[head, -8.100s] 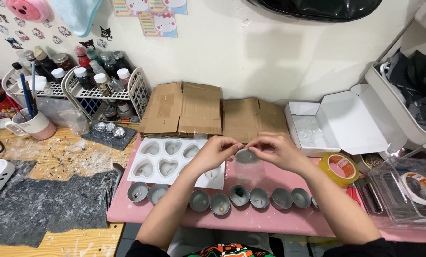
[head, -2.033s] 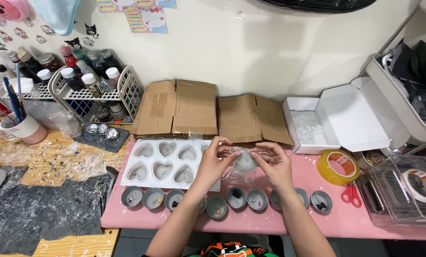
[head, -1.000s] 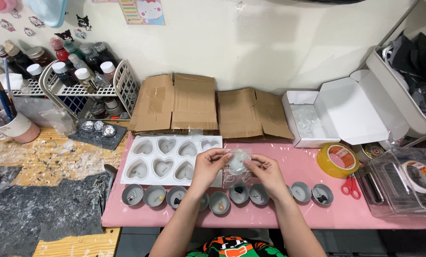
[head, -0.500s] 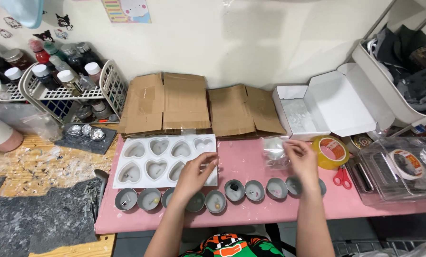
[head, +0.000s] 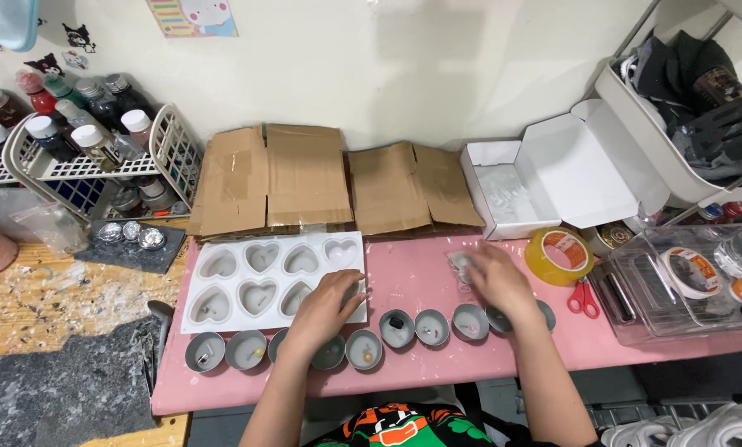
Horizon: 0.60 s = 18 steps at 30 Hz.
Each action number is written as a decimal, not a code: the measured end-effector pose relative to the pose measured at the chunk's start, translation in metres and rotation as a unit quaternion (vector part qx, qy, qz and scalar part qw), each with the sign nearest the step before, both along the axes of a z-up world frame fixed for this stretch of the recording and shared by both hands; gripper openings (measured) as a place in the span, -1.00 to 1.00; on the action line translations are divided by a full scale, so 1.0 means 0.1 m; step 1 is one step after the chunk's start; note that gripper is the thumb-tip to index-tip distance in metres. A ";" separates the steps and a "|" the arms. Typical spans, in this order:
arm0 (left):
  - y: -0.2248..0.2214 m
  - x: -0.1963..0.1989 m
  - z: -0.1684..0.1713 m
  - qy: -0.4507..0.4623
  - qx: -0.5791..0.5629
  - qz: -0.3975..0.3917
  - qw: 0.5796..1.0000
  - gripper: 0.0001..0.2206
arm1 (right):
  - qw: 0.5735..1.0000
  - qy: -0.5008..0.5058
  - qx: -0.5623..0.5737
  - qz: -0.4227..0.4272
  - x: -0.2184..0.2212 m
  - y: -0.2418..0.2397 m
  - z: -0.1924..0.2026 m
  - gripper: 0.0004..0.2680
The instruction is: The person arranges small metal candle cups on the workbench, then takes heart-shaped candle pieces and wraps each one in clear plastic film by hand, pressing the film around the shapes and setting the wrapped pieces on the table next to a heart-shaped mold tray.
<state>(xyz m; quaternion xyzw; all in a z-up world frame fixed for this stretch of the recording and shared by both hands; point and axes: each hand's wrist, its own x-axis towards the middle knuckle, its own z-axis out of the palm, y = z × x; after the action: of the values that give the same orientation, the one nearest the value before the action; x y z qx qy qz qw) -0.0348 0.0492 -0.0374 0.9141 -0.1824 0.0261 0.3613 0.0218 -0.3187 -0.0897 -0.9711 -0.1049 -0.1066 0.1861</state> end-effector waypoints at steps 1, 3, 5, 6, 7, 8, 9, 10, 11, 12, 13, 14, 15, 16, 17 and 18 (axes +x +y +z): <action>-0.02 0.00 0.00 0.000 0.000 0.000 1.000 -0.67 | 1.000 0.000 0.000 0.000 -0.03 0.07 0.02 -0.69; -0.05 -0.01 0.01 0.000 0.021 0.003 1.000 -0.65 | 0.993 0.112 -0.045 0.001 -0.09 0.20 0.07 -0.65; -0.07 0.02 -0.07 -0.008 0.027 0.000 1.000 -0.65 | 0.992 0.114 -0.061 -0.009 -0.07 0.23 0.01 -0.63; -0.08 0.03 -0.10 -0.016 0.032 -0.002 0.999 -0.65 | 0.990 0.115 -0.078 -0.017 -0.06 0.25 -0.03 -0.62; -0.08 0.03 -0.12 -0.016 0.032 -0.003 0.999 -0.65 | 0.990 0.116 -0.078 -0.018 -0.04 0.23 -0.09 -0.62; -0.09 0.04 -0.12 -0.029 0.035 -0.010 0.999 -0.64 | 0.990 0.095 -0.100 -0.011 -0.02 0.21 -0.15 -0.62; -0.10 0.05 -0.13 -0.042 0.038 -0.017 0.998 -0.63 | 0.990 0.074 -0.121 -0.003 0.01 0.18 -0.21 -0.61; -0.10 0.04 -0.13 -0.042 0.038 -0.019 0.998 -0.63 | 0.990 0.074 -0.121 -0.004 -0.01 0.18 -0.13 -0.61; -0.10 0.03 -0.13 -0.055 0.039 -0.014 0.998 -0.65 | 0.992 0.042 -0.116 0.005 -0.03 0.17 -0.05 -0.62; -0.10 0.04 -0.12 -0.069 0.040 -0.009 0.997 -0.66 | 0.994 0.007 -0.111 0.016 -0.03 0.16 0.04 -0.63; -0.13 0.02 0.02 -0.070 0.041 -0.010 0.997 -0.66 | 0.994 0.006 -0.111 0.016 0.00 0.11 0.17 -0.63; -0.17 -0.01 0.15 -0.023 0.028 0.044 0.998 -0.69 | 1.000 0.003 0.001 -0.028 0.04 0.05 0.31 -0.68; -0.21 -0.04 0.29 0.024 0.015 0.097 0.995 -0.72 | 0.991 0.003 0.114 -0.070 0.08 -0.01 0.45 -0.73; -0.21 -0.02 0.25 0.024 0.015 0.098 0.995 -0.72 | 0.991 0.002 0.114 -0.070 0.21 -0.09 0.55 -0.73; -0.22 0.01 0.20 0.018 -0.014 0.119 0.993 -0.77 | 0.987 -0.007 0.130 -0.097 0.34 -0.16 0.66 -0.73; -0.22 0.03 0.16 0.012 -0.043 0.139 0.989 -0.81 | 0.981 -0.016 0.147 -0.124 0.47 -0.24 0.77 -0.72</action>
<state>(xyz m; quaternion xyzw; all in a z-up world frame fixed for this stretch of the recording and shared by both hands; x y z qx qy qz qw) -0.0319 0.0272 -0.0217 0.9142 -0.0480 0.0729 0.3958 0.0688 -0.3426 -0.0125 -0.9368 0.0306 -0.1585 0.3104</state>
